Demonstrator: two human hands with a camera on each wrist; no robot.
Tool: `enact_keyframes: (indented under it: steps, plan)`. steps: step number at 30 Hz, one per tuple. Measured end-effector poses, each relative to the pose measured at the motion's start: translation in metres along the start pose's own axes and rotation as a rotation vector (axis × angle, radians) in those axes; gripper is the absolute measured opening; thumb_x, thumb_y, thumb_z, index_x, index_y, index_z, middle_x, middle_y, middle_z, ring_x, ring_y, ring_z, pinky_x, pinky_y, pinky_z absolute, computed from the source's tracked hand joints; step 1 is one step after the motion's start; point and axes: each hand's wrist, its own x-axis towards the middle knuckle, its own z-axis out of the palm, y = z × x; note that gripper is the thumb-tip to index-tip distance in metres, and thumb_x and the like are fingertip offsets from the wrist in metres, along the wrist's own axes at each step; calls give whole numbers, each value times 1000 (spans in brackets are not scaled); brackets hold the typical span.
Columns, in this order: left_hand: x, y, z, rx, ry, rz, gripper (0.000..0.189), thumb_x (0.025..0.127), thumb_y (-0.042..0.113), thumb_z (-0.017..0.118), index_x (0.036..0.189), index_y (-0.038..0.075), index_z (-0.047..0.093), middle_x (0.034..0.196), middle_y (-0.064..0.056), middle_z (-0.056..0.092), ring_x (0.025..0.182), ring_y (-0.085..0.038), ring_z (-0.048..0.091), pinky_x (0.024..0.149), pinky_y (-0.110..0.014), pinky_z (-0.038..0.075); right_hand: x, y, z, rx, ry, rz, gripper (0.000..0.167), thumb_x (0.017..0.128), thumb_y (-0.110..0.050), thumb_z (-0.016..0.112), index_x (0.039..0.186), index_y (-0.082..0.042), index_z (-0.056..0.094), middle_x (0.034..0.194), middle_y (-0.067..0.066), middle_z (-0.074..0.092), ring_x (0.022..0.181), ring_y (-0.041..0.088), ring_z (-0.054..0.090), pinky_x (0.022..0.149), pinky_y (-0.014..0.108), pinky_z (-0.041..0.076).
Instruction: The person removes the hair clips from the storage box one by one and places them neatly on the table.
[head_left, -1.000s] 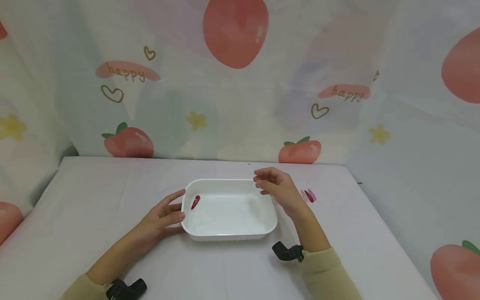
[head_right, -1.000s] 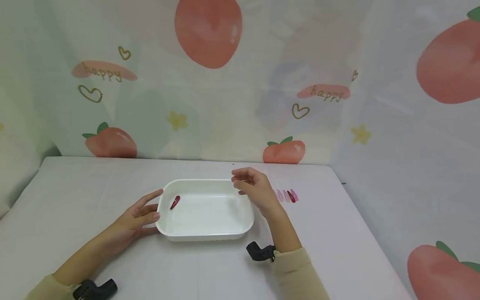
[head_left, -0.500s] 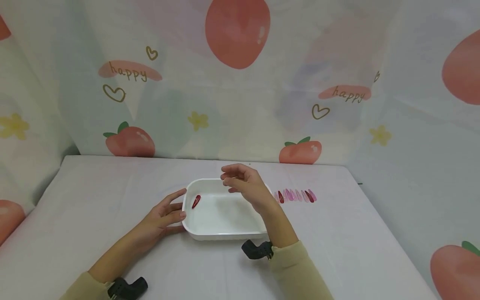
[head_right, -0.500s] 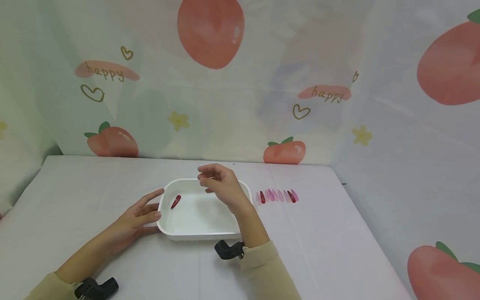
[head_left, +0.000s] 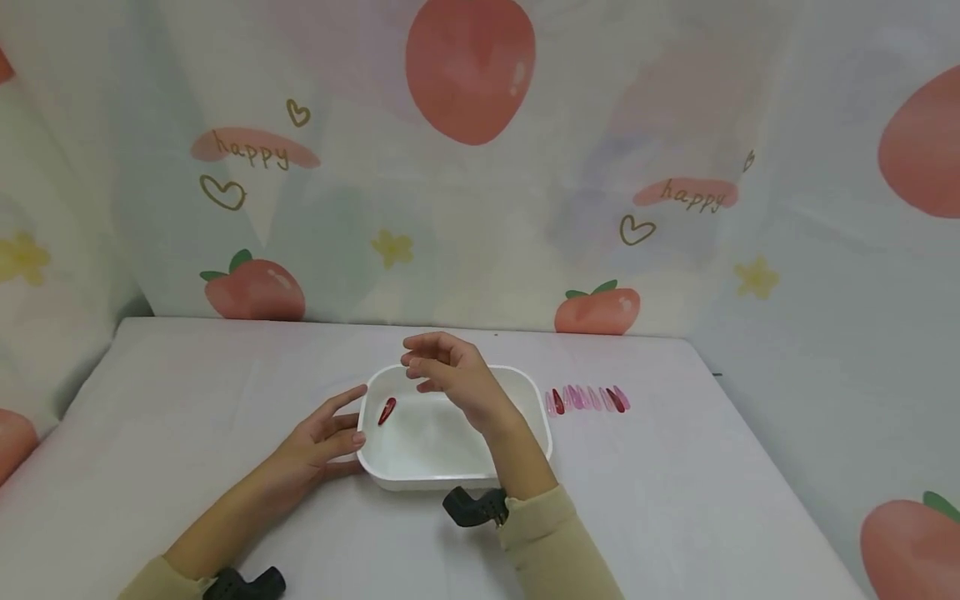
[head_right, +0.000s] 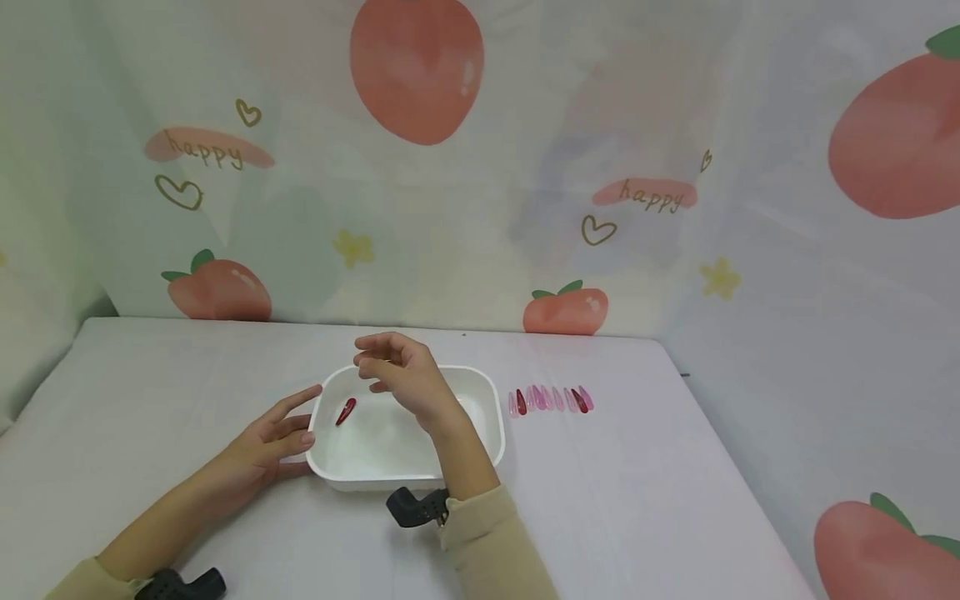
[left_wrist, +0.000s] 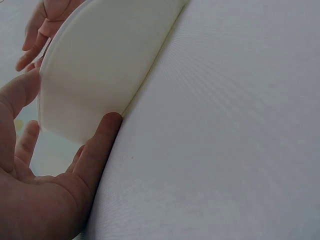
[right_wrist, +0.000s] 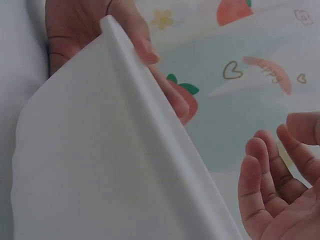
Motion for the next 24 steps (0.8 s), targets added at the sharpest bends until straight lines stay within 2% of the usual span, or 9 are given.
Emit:
enact_keyframes:
  steps: [4,9,11,14,18,21,24]
  plan:
    - [-1,1,0,13,17,-4,67,100,11,58,157,26,26,154,-25,33,129,-35,52,98,-49,53,1,9,2,-17,-23,43,32,96,-13,65,127,-7,63,120,18,66,110,39,63,86,34,58]
    - [-2,3,1,20,16,-10,67,100,12,58,157,26,25,155,-25,33,130,-36,51,99,-49,53,3,18,8,-122,-62,71,34,96,-12,63,130,-6,62,121,16,67,104,26,66,84,34,58]
    - [-2,3,0,14,11,-9,68,100,12,58,157,25,25,155,-25,32,130,-35,51,99,-49,53,3,22,12,-187,-94,73,34,96,-12,63,130,-8,62,123,16,67,106,22,65,85,33,57]
    - [-1,2,0,6,7,-6,68,100,12,58,157,25,24,155,-26,31,130,-34,50,99,-48,53,2,27,19,-307,-153,69,37,95,-10,63,132,-11,61,127,14,66,113,22,65,92,36,55]
    - [0,0,1,-9,-6,3,69,100,11,59,158,23,24,155,-27,30,132,-35,49,99,-48,53,-2,33,26,-514,-203,77,46,92,-12,64,137,-16,56,134,10,63,122,24,61,101,38,50]
    - [-1,1,1,-13,-10,5,69,100,11,59,158,24,24,155,-27,29,133,-36,47,99,-48,52,-5,33,30,-650,-240,85,53,90,-14,65,141,-18,51,136,7,62,127,21,57,103,36,47]
    - [-2,2,1,-8,-8,4,68,100,11,58,158,24,24,156,-26,29,134,-37,46,100,-48,52,-6,32,33,-729,-266,72,55,89,-13,68,141,-17,51,136,5,62,130,18,54,107,34,44]
